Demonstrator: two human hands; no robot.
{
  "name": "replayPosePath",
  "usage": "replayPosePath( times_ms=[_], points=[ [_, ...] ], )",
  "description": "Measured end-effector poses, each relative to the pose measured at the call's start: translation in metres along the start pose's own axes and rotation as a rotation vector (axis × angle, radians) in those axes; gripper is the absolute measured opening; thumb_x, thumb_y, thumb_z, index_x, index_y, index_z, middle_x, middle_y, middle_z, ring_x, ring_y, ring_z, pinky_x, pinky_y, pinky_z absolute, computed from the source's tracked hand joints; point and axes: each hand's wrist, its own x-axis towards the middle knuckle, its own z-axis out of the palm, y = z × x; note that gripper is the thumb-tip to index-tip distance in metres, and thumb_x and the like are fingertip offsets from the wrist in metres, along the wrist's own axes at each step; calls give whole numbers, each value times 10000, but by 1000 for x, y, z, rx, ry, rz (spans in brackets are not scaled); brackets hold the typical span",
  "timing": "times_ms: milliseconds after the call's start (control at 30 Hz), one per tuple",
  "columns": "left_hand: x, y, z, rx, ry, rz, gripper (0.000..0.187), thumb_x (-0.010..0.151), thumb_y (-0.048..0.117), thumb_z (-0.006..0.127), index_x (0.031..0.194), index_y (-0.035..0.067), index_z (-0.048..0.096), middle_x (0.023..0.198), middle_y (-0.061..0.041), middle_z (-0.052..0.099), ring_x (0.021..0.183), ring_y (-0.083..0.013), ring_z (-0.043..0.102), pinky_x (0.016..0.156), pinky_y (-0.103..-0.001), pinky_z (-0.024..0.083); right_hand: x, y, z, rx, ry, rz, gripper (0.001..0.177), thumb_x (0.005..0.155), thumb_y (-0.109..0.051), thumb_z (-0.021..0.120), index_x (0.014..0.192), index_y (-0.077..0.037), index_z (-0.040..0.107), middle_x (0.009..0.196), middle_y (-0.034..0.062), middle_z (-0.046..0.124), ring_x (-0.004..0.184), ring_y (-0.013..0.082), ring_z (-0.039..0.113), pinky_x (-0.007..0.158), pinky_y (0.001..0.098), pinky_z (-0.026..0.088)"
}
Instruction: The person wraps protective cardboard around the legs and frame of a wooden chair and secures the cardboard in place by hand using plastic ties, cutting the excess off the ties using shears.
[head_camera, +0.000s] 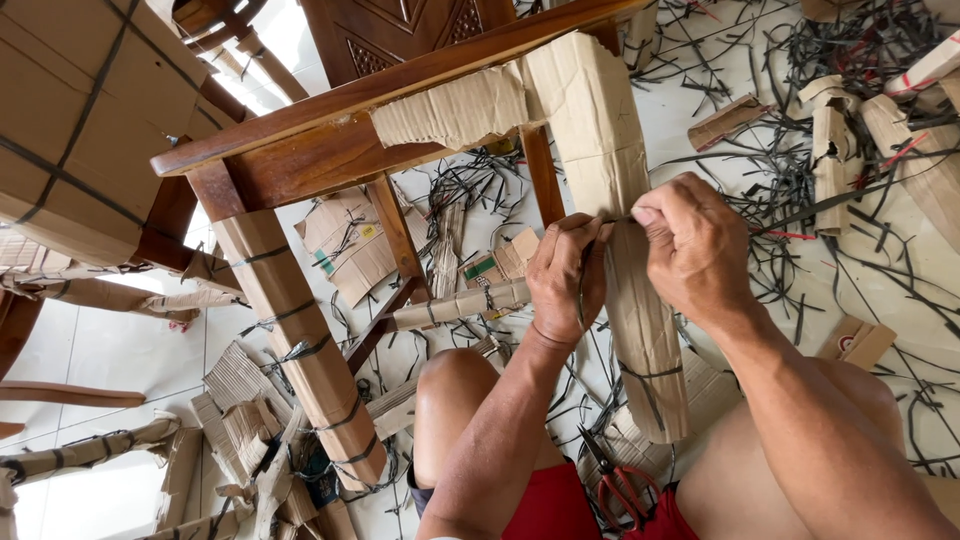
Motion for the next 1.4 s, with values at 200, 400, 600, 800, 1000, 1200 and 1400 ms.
replayPosePath(
  times_ms=[200,400,600,800,1000,1200,1400],
  points=[
    [-8,10,7,-114,83,-443,126,1003,81,667,889,53,620,989,-100,678,856,-259,698,778,-336,562,-5,-5,-7,6,-16,91,172,1084,-50,642,912,-44,649,816,124,648,810,367,676,772,434,531],
    [-7,12,6,-306,60,-787,189,1039,110,638,883,4,633,1070,-175,709,928,-206,658,804,-397,537,-21,-11,14,-73,19,13,188,1059,-48,641,876,-80,667,770,80,611,767,315,641,749,398,516],
    [-36,-22,6,-317,10,-810,181,1031,180,673,878,85,652,913,-132,738,845,-97,581,767,-339,540,-8,-48,41,62,-40,-11,187,1040,-101,635,854,-86,648,796,99,650,744,319,687,698,392,564],
    [-18,-13,2,-313,-13,-826,237,1052,199,640,841,91,639,716,-63,670,684,-96,568,657,-281,520,16,-63,9,322,-147,50,285,1111,-118,515,838,-54,565,1004,167,674,765,259,672,676,358,586],
    [-24,-19,10,-265,33,-737,173,1032,106,656,864,74,640,687,-82,664,647,-104,588,642,-275,517,3,-43,8,752,-68,427,305,1146,-163,460,855,-93,518,666,79,547,518,136,549,449,247,488],
    [-16,-13,1,-77,28,-530,192,1013,104,651,834,141,594,755,-56,665,623,-208,642,586,-319,507,-1,-38,6,1025,104,623,193,1157,-189,436,979,-125,476,798,67,540,571,98,531,460,205,452],
    [14,26,-9,-346,-73,-445,158,1021,75,640,865,95,627,813,-56,707,646,-212,708,641,-307,572,-1,-37,8,1076,174,716,197,1126,-226,494,977,-98,502,771,96,552,472,117,513,352,190,390]
  ],
)
